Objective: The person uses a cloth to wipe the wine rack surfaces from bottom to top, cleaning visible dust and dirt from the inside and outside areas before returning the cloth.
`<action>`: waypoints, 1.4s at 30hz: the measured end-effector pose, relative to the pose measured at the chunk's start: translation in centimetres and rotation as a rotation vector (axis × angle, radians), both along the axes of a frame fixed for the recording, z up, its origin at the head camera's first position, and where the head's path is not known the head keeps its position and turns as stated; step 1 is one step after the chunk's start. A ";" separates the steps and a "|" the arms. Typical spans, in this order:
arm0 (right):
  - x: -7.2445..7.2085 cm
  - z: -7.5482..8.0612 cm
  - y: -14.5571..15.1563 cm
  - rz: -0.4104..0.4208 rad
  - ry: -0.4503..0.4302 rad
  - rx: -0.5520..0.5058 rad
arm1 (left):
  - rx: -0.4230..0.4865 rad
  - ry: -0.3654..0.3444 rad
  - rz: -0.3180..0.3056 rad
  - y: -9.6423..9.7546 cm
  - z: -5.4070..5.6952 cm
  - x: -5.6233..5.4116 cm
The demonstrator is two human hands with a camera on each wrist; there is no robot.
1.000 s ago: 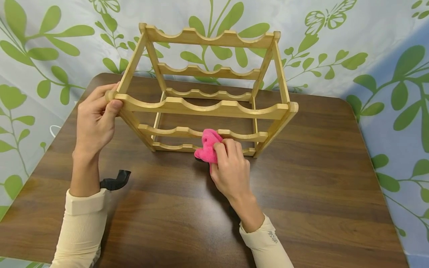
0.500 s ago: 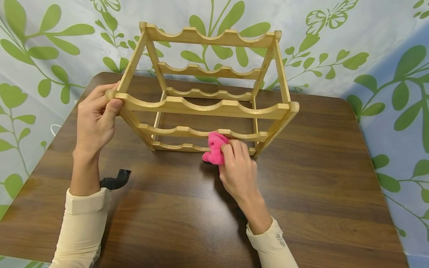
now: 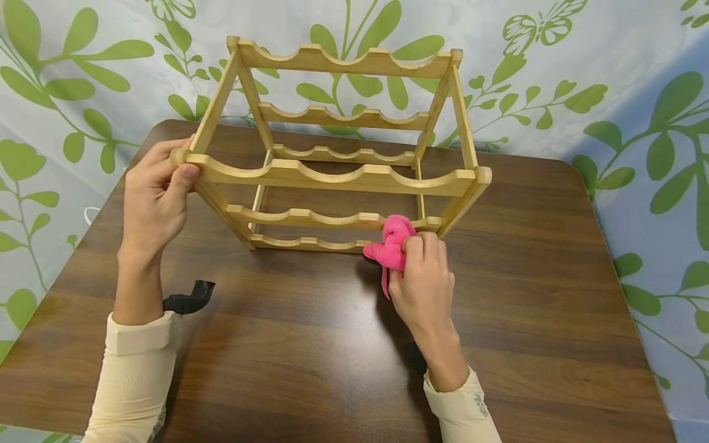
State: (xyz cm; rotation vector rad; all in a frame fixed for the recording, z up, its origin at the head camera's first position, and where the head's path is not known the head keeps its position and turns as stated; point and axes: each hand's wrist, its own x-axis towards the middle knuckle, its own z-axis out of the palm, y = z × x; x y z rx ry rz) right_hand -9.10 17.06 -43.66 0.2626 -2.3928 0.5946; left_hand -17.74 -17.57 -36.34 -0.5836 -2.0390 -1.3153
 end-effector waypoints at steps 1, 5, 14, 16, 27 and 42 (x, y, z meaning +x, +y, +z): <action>0.0 0.0 0.2 -0.014 -0.002 -0.006 | 0.000 -0.001 0.000 0.0 0.0 0.0; 0.1 0.2 0.8 -0.057 0.003 -0.019 | 0.003 -0.004 -0.003 0.0 0.0 0.0; 0.2 0.3 1.3 -0.095 0.083 -0.088 | 0.011 -0.004 -0.005 0.0 -0.1 0.0; 0.4 0.9 1.3 -0.092 0.062 -0.126 | 0.006 0.007 -0.004 0.1 -0.2 -0.2; 0.6 4.3 -4.5 0.271 0.404 -0.236 | -0.082 0.007 -0.089 -0.6 -0.3 -0.3; -4.0 9.1 -15.6 0.223 0.730 0.131 | -0.042 0.016 -0.098 -0.6 -0.4 -0.2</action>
